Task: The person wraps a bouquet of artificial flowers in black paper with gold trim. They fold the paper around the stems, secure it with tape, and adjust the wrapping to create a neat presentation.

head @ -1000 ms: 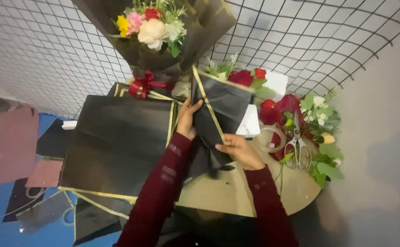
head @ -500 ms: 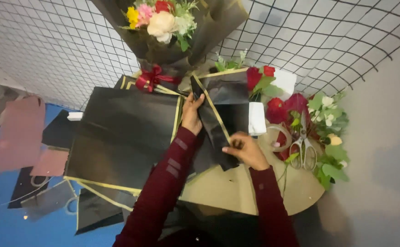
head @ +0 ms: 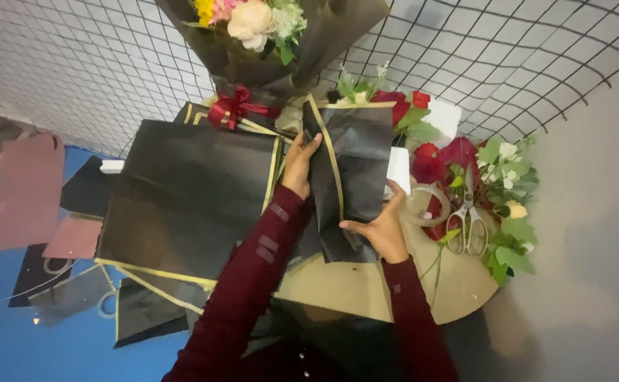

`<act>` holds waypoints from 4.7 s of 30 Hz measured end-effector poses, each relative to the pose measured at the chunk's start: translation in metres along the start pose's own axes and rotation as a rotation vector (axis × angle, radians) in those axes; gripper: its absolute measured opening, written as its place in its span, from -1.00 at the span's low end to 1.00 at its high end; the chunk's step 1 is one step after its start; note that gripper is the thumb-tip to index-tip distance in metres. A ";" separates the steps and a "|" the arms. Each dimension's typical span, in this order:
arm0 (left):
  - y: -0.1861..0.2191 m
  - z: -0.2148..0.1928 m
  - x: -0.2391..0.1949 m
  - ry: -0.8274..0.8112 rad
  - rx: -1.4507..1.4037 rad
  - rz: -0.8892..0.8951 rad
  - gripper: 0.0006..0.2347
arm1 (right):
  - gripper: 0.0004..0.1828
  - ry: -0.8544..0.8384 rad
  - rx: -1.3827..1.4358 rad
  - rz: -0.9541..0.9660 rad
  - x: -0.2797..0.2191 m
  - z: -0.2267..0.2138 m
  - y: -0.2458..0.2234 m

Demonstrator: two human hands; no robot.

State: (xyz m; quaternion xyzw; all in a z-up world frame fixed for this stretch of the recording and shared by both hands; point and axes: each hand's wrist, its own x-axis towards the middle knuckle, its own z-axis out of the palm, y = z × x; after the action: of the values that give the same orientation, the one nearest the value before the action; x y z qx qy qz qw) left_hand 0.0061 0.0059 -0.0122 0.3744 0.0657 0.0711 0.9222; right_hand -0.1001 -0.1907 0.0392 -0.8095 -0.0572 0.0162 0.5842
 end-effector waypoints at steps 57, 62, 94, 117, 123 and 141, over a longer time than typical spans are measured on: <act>-0.037 -0.008 -0.022 -0.015 1.064 0.182 -0.56 | -0.41 0.714 0.054 0.025 0.090 -0.141 0.127; -0.023 0.021 -0.033 -0.100 1.079 0.196 -0.50 | -0.32 0.741 -0.516 -0.525 0.068 -0.067 0.067; -0.035 -0.019 -0.025 -0.704 2.207 0.022 -0.21 | -0.19 -0.563 -0.340 -0.257 0.060 -0.041 0.068; -0.038 -0.023 -0.027 -0.613 2.202 0.137 -0.19 | -0.83 -0.463 0.348 0.618 0.021 -0.011 0.083; -0.035 -0.019 -0.030 -0.601 2.209 0.127 -0.19 | -0.69 -0.750 -0.261 0.483 -0.002 -0.024 0.015; -0.038 -0.013 -0.033 -0.619 2.192 0.202 -0.18 | -0.42 -0.667 -0.773 0.181 0.047 -0.027 0.038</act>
State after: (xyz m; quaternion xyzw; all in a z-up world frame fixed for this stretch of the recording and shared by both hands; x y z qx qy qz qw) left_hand -0.0259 -0.0178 -0.0455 0.9825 -0.1679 -0.0460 0.0663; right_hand -0.0485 -0.2226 0.0134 -0.9186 -0.1719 0.3015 0.1889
